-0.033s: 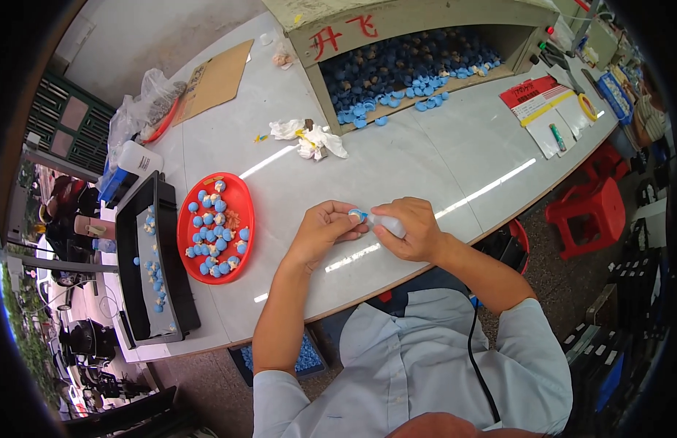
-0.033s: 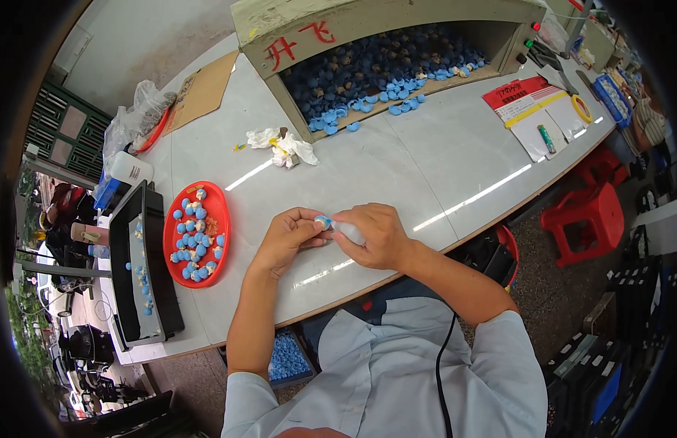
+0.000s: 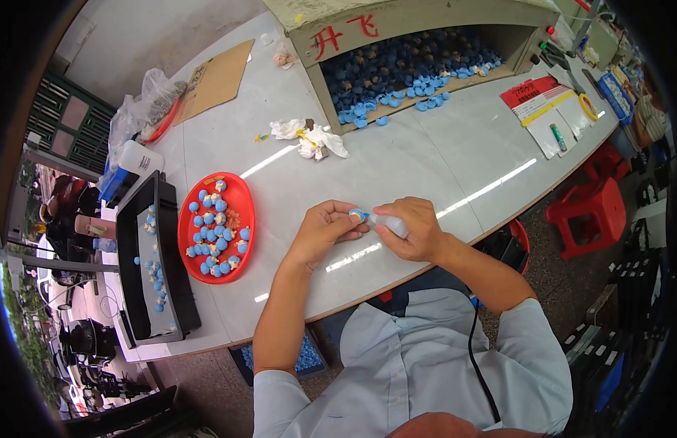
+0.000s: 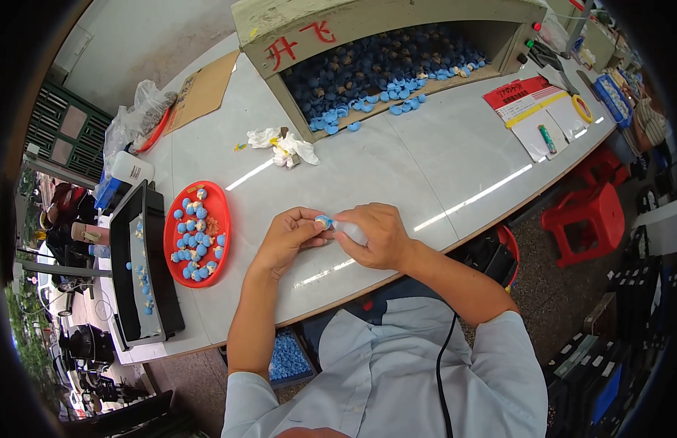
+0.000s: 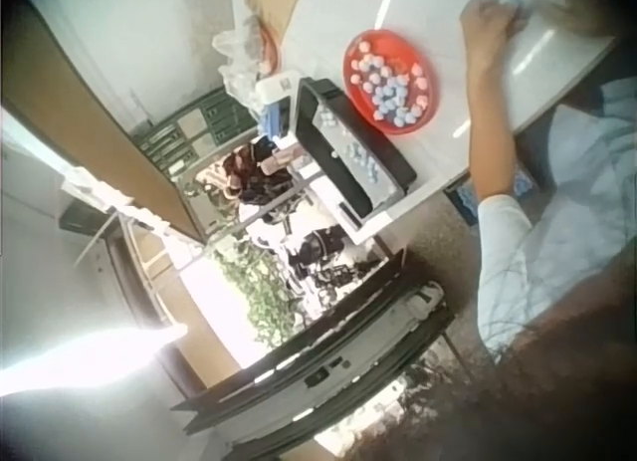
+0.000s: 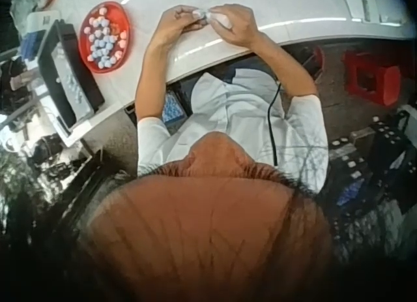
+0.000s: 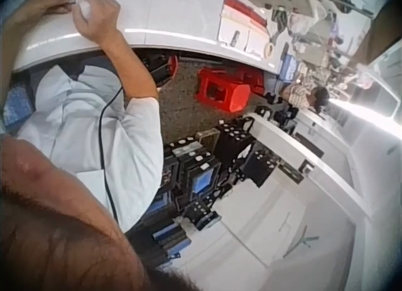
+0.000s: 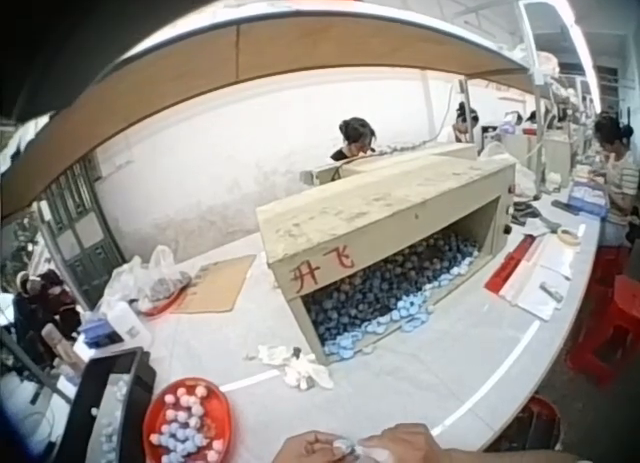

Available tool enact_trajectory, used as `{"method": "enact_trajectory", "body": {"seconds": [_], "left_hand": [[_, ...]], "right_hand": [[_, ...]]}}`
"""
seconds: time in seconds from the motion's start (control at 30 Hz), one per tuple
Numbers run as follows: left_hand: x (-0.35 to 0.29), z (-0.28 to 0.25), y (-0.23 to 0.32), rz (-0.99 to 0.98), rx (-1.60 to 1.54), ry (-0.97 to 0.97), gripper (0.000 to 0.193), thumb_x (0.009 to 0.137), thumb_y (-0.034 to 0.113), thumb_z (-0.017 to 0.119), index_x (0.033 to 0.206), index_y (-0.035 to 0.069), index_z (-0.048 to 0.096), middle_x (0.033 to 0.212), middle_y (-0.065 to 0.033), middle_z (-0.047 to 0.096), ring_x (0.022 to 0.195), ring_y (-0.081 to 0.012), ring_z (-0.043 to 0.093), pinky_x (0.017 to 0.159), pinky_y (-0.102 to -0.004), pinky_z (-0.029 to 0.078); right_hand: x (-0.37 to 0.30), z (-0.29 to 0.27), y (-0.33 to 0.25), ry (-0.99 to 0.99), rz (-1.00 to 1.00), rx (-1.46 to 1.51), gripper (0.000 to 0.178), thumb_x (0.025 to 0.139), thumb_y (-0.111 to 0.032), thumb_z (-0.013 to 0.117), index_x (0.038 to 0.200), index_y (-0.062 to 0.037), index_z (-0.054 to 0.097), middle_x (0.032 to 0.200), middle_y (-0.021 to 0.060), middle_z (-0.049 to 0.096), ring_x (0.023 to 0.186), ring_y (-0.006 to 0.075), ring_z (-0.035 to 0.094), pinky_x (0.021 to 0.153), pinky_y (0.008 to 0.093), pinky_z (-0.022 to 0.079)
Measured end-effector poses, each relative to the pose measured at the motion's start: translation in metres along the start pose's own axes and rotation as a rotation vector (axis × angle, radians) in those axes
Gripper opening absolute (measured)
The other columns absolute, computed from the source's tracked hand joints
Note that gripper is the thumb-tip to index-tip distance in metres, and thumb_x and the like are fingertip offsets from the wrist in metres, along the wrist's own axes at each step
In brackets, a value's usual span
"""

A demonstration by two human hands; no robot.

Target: The person assembles figurine heads by applying glue from a bottle onto head components, attaching hair pieces by hand, and placing the assembled heads onto a plate.

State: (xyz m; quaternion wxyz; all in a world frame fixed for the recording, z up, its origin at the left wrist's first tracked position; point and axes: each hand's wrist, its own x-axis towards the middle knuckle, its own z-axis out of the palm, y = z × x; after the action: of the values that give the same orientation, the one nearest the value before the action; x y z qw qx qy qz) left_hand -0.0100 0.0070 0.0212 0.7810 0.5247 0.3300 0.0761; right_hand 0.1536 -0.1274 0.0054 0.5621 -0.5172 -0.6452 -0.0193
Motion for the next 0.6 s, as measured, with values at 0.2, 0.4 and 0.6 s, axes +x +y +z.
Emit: {"method": "enact_trajectory", "body": {"seconds": [0.2, 0.4, 0.6], "left_hand": [[-0.002, -0.010, 0.004, -0.060, -0.195, 0.032, 0.033, 0.088, 0.009, 0.067, 0.117, -0.001, 0.054, 0.109, -0.0139, 0.068, 0.096, -0.0191, 0.067, 0.081, -0.0242, 0.053], [0.001, -0.006, -0.008, 0.128, -0.265, -0.049, 0.038, 0.091, 0.011, 0.066, 0.124, 0.002, 0.050, 0.120, -0.0143, 0.062, 0.107, -0.0205, 0.064, 0.085, -0.0240, 0.053], [0.007, -0.006, -0.013, 0.096, -0.331, -0.121, 0.036, 0.093, 0.008, 0.061, 0.126, 0.000, 0.048, 0.118, -0.0138, 0.061, 0.110, -0.0215, 0.062, 0.090, -0.0243, 0.054]], "right_hand": [[-0.004, -0.011, -0.006, 0.098, 0.158, 0.138, 0.025, 0.077, -0.003, 0.069, 0.100, 0.0024, 0.063, 0.075, 0.0150, 0.065, 0.061, 0.0262, 0.062, 0.057, 0.0317, 0.049], [0.002, -0.010, -0.014, 0.098, 0.232, 0.193, 0.026, 0.078, -0.004, 0.068, 0.103, 0.0032, 0.062, 0.078, 0.0156, 0.065, 0.065, 0.0260, 0.063, 0.059, 0.0314, 0.049], [-0.003, -0.003, -0.007, 0.080, 0.128, 0.105, 0.025, 0.077, -0.004, 0.068, 0.100, 0.0026, 0.063, 0.074, 0.0140, 0.064, 0.060, 0.0257, 0.061, 0.055, 0.0319, 0.047]]}}
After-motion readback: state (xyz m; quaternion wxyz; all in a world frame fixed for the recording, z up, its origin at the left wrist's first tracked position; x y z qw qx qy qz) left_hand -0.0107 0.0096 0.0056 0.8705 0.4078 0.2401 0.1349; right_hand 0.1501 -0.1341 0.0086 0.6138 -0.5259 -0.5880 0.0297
